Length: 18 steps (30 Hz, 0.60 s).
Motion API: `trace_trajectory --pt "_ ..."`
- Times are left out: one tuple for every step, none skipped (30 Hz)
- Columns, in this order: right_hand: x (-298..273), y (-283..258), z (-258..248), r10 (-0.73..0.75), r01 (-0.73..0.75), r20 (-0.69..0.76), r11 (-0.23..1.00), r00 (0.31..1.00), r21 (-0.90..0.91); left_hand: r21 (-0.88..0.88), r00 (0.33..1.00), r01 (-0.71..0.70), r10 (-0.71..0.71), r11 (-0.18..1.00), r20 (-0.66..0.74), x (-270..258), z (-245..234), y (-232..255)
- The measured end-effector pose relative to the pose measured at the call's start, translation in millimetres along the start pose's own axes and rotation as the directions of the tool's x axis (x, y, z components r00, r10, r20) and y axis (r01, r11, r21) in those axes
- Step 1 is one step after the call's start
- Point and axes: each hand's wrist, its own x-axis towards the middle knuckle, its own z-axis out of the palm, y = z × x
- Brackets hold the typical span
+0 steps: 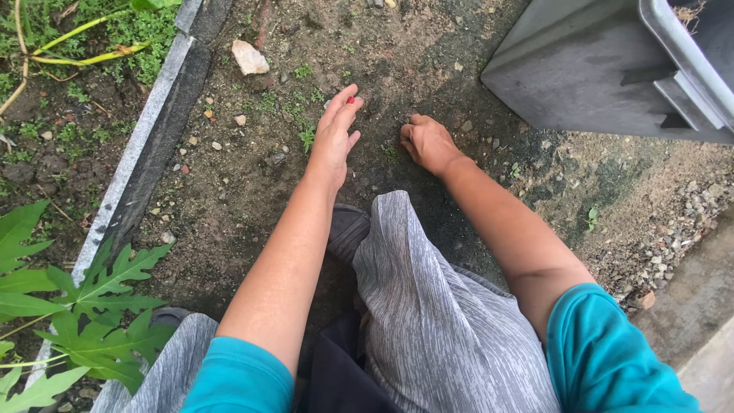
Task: The person is pulling weeds and cleaning a garden bed by hand.
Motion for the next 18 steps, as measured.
trace_trajectory --pt "3 -5 -9 -0.003 0.003 0.0 1.0 1.0 -0.001 -0.001 1.0 -0.002 0.002 1.0 -0.002 0 -1 0" --pt "6 -12 -17 0.118 -0.121 0.031 0.987 0.993 0.103 -0.004 1.0 -0.001 0.001 1.0 0.002 0 -3 -1" --pt "9 -17 -25 0.234 -0.244 0.075 0.949 0.969 0.2 -0.008 1.0 0.001 -0.001 1.0 0.005 0 -4 -1" --pt "9 -21 -27 0.232 -0.243 0.075 0.949 0.97 0.201 -0.008 1.0 0.0 0.0 1.0 0.004 0 -6 -2" --pt "9 -23 -30 0.288 -0.314 0.133 0.911 0.948 0.268 -0.008 1.0 -0.005 0.005 1.0 0.001 -1 -7 -2" --pt "10 -25 -34 0.339 -0.386 0.192 0.862 0.921 0.328 -0.009 1.0 -0.011 0.011 1.0 0.002 0 -7 -2" --pt "7 -24 -27 0.34 -0.385 0.189 0.863 0.921 0.327 -0.009 1.0 -0.014 0.014 1.0 0.004 0 -7 -2" --pt "5 -22 -20 0.241 -0.277 0.155 0.92 0.958 0.277 -0.017 1.0 -0.014 0.014 1.0 0.0 0 -8 -3" --pt "3 -20 -13 0.137 -0.163 0.127 0.962 0.982 0.221 -0.024 1.0 -0.013 0.013 1.0 -0.004 1 -9 -3" --pt "1 -27 -12 0.136 -0.162 0.126 0.962 0.983 0.221 -0.024 1.0 -0.014 0.014 1.0 -0.004 2 -10 -4" --pt "0 -33 -12 0.063 -0.074 0.079 0.988 0.995 0.138 -0.027 1.0 -0.006 0.006 1.0 -0.006 3 -11 -5" --pt "-4 -41 -10 -0.013 0.011 0.041 0.999 0.999 0.052 -0.03 1.0 0.005 -0.005 1.0 -0.01 3 -12 -7" --pt "-6 -36 2 -0.014 0.011 0.043 0.998 0.999 0.054 -0.03 1.0 0.007 -0.008 1.0 -0.012 3 -11 -7" --pt "-7 -31 14 -0.031 0.031 0.028 0.999 0.999 -0.03 -0.026 1.0 0.002 -0.002 1.0 -0.015 4 -11 -6" --pt "-8 -26 26 -0.049 0.05 0.014 0.992 0.999 -0.115 -0.023 1.0 -0.003 0.003 1.0 -0.017 4 -11 -5" --pt "-4 -24 30 -0.05 0.051 0.014 0.992 0.999 -0.112 -0.022 1.0 -0.003 0.002 1.0 -0.02 4 -11 -5" --pt "-1 -21 33 -0.012 0.015 0.036 0.997 0.999 -0.074 -0.017 1.0 -0.004 0.004 1.0 -0.017 3 -11 -4" --pt "3 -18 36 0.025 -0.023 0.06 0.999 0.998 -0.038 -0.014 1.0 -0.007 0.007 1.0 -0.012 3 -9 -3"
